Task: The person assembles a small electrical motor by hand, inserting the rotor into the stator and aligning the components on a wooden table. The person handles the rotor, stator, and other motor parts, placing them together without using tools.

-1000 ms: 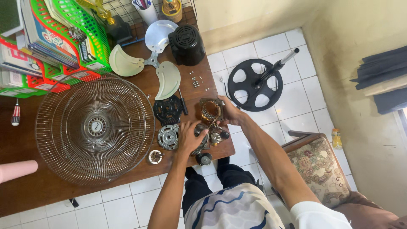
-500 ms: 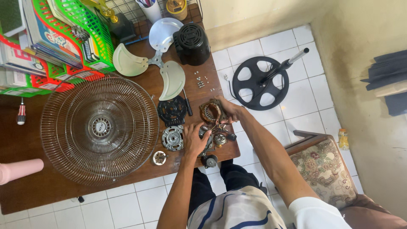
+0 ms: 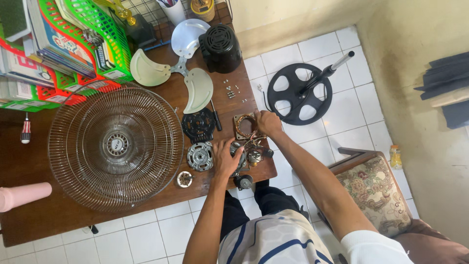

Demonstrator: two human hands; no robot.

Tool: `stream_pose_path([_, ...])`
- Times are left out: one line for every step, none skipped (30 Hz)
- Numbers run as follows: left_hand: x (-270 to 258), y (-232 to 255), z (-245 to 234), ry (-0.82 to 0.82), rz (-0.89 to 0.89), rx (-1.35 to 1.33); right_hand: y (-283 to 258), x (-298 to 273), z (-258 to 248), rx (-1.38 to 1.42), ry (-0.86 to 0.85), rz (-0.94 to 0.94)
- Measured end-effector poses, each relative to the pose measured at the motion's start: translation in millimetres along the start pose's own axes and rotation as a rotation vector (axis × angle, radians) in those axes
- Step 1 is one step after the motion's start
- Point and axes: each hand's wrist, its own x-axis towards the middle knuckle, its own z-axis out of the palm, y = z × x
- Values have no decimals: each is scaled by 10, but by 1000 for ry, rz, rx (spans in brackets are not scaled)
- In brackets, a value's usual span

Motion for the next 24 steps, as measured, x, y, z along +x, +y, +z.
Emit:
stream_pose_path([-8,-17,-7,-3,-2,-27,27,-10,0,47,-8,-13])
stream_pose_path([-18,-39,-18,-5,-6,-56,57,-32,-20,93,-16,-28])
stream_pose_path([-35,-63,-32,-6,-9,-84,70,-66,-44,138,-25,-42])
stream_pose_path([-52,-83,-47,9,-2,-102,74,-123,-73,202,2,-74])
stream_pose_path([-69,-100,-65,23,5,-120,82,-210,-112,265,29,-106])
stream_pose_path([-90,-111,-85,39,13,-137,82,-310,-157,329,56,-138])
stream_pose_path([-120,-123,-116,64,39,-132,72,-419,-201,318,138,-229])
stream_pose_path([-162,-130,-146,87,64,-127,66,-547,-239,305,218,-318])
stream_pose_path([-210,-122,-169,111,88,-122,65,-681,-275,291,298,-408])
stream_pose_path([-269,-101,-193,117,65,-136,65,-818,-304,336,264,-377])
stream_pose_path([-345,-76,-219,122,43,-150,75,-961,-316,381,230,-346])
stream_pose_path([-405,-50,-242,127,21,-163,84,-1096,-303,426,196,-315])
stream_pose_path([-470,-18,-259,160,19,-170,104,-1230,-268,437,164,-280])
stream_pose_path([-555,17,-273,191,17,-176,144,-1372,-220,449,132,-244])
stream_pose_path([-626,51,-282,223,14,-183,197,-1506,-162,460,100,-208])
stream_pose_path([-686,82,-279,220,21,-193,262,-1628,-100,421,144,-259])
stream_pose_path([-747,108,-270,217,28,-204,328,-1733,-35,380,187,-310])
stream_pose_path([-797,132,-253,213,34,-216,389,-1811,22,338,231,-360])
stream_pose_path([-824,145,-232,186,34,-203,426,-1866,85,315,216,-364])
stream_pose_path([-849,158,-194,158,32,-193,460,-1920,138,290,200,-366])
stream_pose_path([-870,164,-149,129,30,-182,485,-1961,173,264,185,-368])
stream_pose_path([-890,159,-100,123,31,-173,489,-1999,210,250,200,-354])
stream_pose_path([-899,150,-44,117,32,-163,466,-2029,248,235,215,-340])
stream_pose_path([-904,125,-2,113,32,-151,411,-2036,285,223,229,-327])
